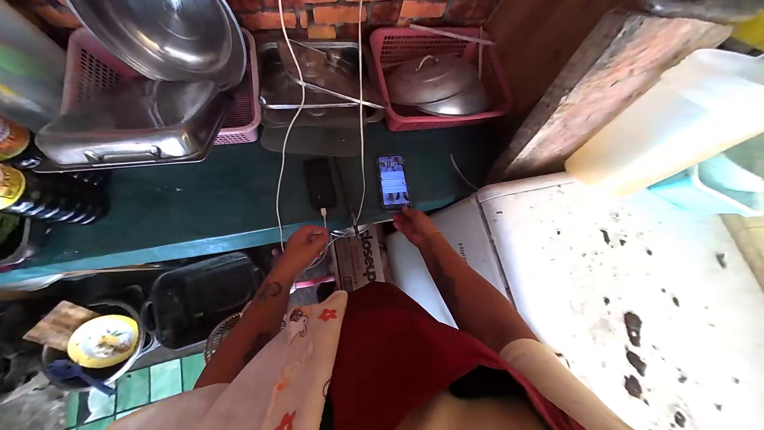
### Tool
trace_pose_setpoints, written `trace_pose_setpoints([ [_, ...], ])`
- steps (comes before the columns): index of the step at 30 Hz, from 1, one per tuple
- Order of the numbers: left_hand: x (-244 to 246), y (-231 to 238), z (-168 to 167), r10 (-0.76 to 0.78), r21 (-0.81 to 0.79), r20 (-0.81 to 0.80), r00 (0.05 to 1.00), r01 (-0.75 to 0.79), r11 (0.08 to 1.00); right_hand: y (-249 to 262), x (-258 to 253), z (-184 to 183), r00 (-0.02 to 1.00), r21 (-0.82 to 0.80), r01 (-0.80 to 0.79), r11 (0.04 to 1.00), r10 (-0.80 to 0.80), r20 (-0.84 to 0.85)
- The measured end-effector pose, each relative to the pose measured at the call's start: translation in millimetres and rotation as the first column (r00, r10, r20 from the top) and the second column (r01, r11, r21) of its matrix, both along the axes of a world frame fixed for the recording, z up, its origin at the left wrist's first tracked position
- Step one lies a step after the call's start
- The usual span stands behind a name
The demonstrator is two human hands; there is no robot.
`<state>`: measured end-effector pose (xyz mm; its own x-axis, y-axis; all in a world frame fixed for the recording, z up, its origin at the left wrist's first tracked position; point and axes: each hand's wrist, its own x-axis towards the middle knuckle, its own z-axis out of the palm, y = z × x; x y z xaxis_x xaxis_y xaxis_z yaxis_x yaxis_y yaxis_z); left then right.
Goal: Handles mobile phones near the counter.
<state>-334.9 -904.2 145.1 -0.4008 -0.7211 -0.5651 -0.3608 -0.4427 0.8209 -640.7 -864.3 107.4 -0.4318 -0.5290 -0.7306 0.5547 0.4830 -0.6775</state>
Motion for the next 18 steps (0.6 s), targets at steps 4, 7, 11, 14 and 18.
trace_pose_setpoints([
  [4,-41.0,8.0,7.6,-0.048,0.098,-0.128,0.991,0.061,0.993,15.7,6.3,4.3,0.993,-0.208,0.112,0.972,-0.117,-0.016],
  [7,-71.1,14.6,8.9,-0.022,0.203,-0.209,0.978,0.066,0.977,35.0,13.5,21.1,0.991,-0.295,0.114,0.949,-0.129,-0.032],
  [11,-102.7,21.0,10.3,-0.02,0.284,-0.316,0.949,0.115,0.952,77.3,23.6,48.5,1.0,-0.436,0.0,0.9,-0.006,-0.012],
  [14,-113.7,33.2,31.3,0.113,0.366,-0.526,0.843,0.105,0.925,111.0,32.9,66.0,0.993,-0.571,-0.105,0.814,0.112,-0.023],
  [18,-115.0,52.8,67.3,0.226,0.408,-0.698,0.679,0.117,0.906,141.9,42.8,92.0,0.98,-0.639,-0.188,0.746,0.187,-0.069],
])
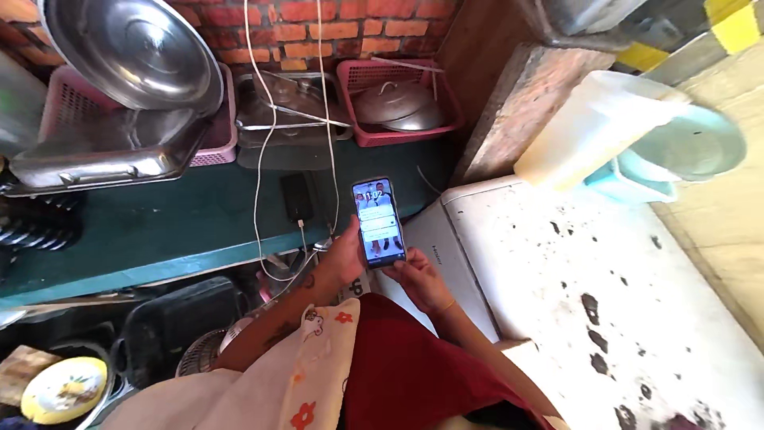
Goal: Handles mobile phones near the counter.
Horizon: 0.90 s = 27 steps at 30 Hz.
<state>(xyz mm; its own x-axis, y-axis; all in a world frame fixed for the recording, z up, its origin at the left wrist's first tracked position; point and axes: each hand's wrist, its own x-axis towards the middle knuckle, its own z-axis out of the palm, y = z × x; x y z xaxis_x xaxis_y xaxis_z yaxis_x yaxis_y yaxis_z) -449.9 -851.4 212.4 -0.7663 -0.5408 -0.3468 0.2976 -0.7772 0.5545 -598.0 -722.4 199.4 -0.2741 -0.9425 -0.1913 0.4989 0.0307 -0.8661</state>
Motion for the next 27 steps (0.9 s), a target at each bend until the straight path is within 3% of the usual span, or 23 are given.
trace_pose_setpoints([
  [12,-5.6,47.2,62.3,-0.129,-0.31,-0.075,0.989,0.1,0.945,60.3,-13.6,34.2,0.983,-0.149,-0.024,0.988,-0.004,-0.183],
  [27,-16.0,106.5,83.6,-0.187,-0.453,-0.085,0.979,0.129,0.882,120.9,-24.4,40.4,0.976,-0.245,-0.027,0.969,-0.027,-0.215],
])
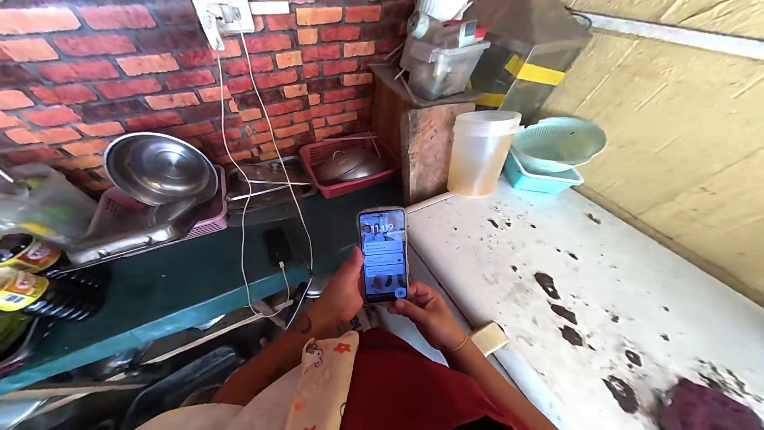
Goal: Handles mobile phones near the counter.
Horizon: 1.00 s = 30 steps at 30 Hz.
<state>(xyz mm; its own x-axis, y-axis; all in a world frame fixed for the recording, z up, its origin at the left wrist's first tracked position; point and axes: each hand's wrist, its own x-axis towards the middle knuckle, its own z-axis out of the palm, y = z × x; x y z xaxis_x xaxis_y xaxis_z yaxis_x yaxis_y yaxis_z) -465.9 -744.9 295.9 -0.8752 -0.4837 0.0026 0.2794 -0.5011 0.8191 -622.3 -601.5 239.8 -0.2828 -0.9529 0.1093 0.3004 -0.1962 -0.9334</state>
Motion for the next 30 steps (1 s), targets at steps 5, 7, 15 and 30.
trace_pose_setpoints([
  [5,-2.4,18.7,4.2,0.053,-0.001,0.07,0.996,-0.053,0.999,15.8,-5.8,5.2,0.995,-0.037,-0.007,0.999,0.004,-0.097],
  [7,-1.4,28.2,3.7,0.083,0.017,0.126,0.989,-0.086,0.996,21.7,-8.2,7.5,0.99,-0.029,0.019,0.999,-0.022,-0.137],
  [15,6.1,68.0,-14.9,0.156,0.11,0.2,0.967,-0.18,0.977,41.8,-9.7,11.7,0.987,0.003,-0.01,1.0,0.01,-0.162],
  [30,47.0,128.6,-30.7,0.289,0.21,0.358,0.888,-0.378,0.902,32.6,33.0,23.1,0.988,0.344,-0.155,0.926,0.154,0.03],
])
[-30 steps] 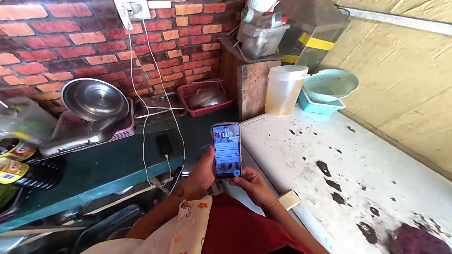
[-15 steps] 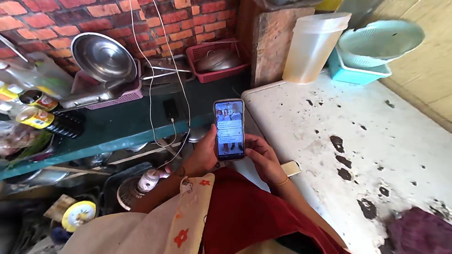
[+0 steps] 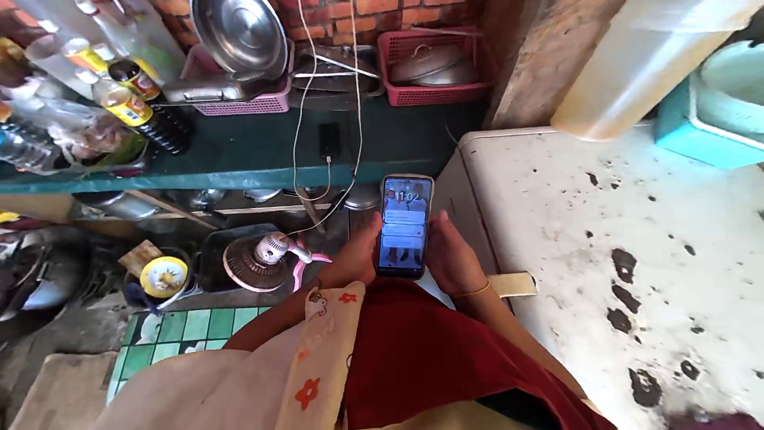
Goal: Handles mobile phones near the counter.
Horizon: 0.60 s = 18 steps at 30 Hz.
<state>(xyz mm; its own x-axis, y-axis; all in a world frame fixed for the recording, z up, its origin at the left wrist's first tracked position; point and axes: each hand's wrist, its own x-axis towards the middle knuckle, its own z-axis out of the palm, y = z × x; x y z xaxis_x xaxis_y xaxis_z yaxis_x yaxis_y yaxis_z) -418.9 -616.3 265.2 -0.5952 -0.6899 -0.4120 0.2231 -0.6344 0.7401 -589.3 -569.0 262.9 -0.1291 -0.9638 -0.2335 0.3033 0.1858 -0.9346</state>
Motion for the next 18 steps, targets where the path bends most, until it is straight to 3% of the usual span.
trace_pose_setpoints([
  [8,46.0,21.4,-1.6,0.14,0.04,0.121,0.983,-0.145,0.989,-7.0,44.5,-10.1,0.955,-0.003,-0.269,0.963,0.267,0.127],
  [18,149.6,88.9,-20.9,0.517,0.163,0.035,0.855,-0.515,0.841,7.4,141.0,-33.8,0.75,-0.026,-0.648,0.761,0.644,0.152],
])
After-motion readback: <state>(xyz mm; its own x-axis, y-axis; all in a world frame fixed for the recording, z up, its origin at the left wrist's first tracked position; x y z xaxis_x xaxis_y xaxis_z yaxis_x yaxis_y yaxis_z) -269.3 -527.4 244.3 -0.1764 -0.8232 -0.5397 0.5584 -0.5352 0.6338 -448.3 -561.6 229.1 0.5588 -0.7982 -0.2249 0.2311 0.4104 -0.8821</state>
